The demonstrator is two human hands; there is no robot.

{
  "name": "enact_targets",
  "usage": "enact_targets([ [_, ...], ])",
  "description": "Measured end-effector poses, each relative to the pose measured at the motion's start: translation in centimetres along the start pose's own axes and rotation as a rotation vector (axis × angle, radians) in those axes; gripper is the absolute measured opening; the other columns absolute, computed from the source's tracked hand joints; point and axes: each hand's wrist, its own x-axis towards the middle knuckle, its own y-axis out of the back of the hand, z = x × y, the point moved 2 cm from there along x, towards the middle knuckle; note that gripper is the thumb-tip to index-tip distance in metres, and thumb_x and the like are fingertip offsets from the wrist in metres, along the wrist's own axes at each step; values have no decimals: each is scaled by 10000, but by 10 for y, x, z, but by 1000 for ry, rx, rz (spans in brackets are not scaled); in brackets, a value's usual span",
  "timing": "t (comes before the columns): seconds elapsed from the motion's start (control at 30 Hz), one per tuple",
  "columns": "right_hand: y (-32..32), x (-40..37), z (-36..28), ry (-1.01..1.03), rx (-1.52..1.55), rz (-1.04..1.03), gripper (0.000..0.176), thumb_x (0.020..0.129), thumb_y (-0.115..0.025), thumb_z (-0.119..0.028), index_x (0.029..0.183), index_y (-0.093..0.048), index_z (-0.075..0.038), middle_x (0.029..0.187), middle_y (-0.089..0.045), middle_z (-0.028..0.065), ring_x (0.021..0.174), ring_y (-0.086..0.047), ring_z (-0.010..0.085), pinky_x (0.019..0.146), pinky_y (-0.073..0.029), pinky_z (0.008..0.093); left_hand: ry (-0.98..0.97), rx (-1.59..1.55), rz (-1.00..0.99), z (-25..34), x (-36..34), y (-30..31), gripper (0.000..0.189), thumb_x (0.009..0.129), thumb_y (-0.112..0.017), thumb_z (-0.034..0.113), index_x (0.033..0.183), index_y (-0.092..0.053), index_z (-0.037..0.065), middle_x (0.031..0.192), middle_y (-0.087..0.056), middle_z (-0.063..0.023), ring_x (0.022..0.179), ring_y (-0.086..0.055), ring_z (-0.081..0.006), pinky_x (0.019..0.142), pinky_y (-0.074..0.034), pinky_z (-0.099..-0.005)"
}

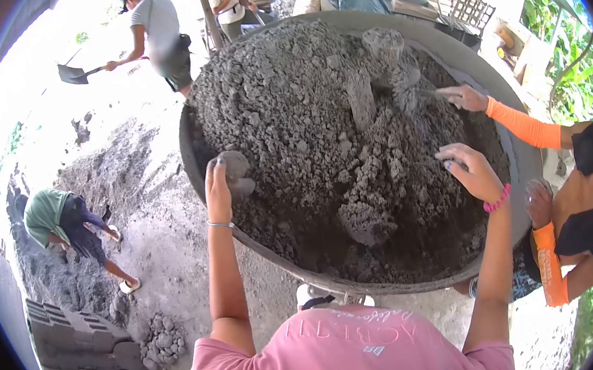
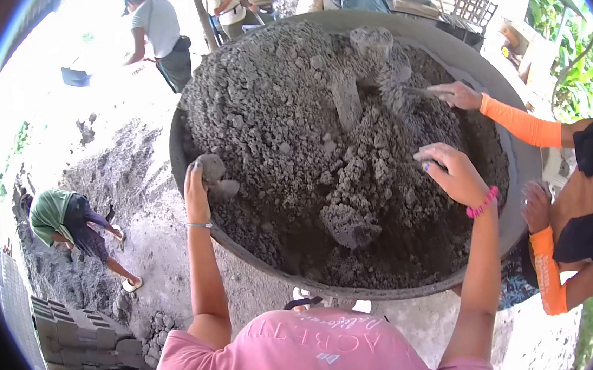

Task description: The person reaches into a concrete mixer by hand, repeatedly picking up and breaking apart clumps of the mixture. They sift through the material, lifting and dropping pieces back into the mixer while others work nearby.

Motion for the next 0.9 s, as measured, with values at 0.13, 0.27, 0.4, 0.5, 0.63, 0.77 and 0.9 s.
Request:
enact_targets([
  [0.13,-19,14,3,-117,-16,-63,231,790,-514,-95,985,-587,6,998,-592,145,975,-551,275,873,-402,340,-19,-132,-16,18,14,12,294,899,-381,260,1022,-535,42,924,-562,-38,813,-548,-122,631,-460,-268],
  [0.27,-33,29,-2,-169,-80,-162,238,794,-521,-122,982,-585,9,987,-597,165,958,-561,281,855,-411,336,-2,-240,116,16,37,41,308,904,-380,279,1035,-522,39,924,-563,-55,829,-558,-148,593,-470,-284],
  [0.4,-52,43,-20,-132,-132,-191,246,800,-518,-169,954,-590,10,953,-597,187,910,-561,327,813,-430,366,-23,-399,224,19,53,75,234,891,-435,271,954,-506,57,831,-534,-64,696,-551,-176,509,-450,-298],
  [0.5,-64,56,-43,-77,-164,-175,240,797,-523,-175,934,-597,7,931,-602,177,882,-571,317,786,-442,373,-62,-417,353,30,58,89,158,852,-508,223,834,-475,70,663,-462,-46,546,-483,-155,463,-401,-288],
  [0.63,-93,74,-95,95,-30,-378,196,759,-547,-125,923,-611,-40,901,-609,130,841,-586,276,744,-465,337,-163,-403,417,29,73,117,160,835,-515,188,799,-484,35,667,-471,-49,549,-480,-154,476,-403,-287],
  [0.77,-167,57,-175,731,-251,-376,399,753,-554,-116,1143,-501,-177,1220,-442,38,1090,-445,224,890,-388,372,-307,-395,461,34,71,136,152,800,-539,161,823,-485,20,626,-475,-62,548,-472,-145,479,-404,-274],
  [0.9,-224,35,-186,1129,-516,-123,470,789,-518,-144,1228,-402,-265,1295,-331,-40,1261,-246,193,1025,-257,439,-320,-302,614,43,56,136,173,778,-563,159,858,-492,23,650,-500,-72,557,-474,-132,491,-407,-259],
])
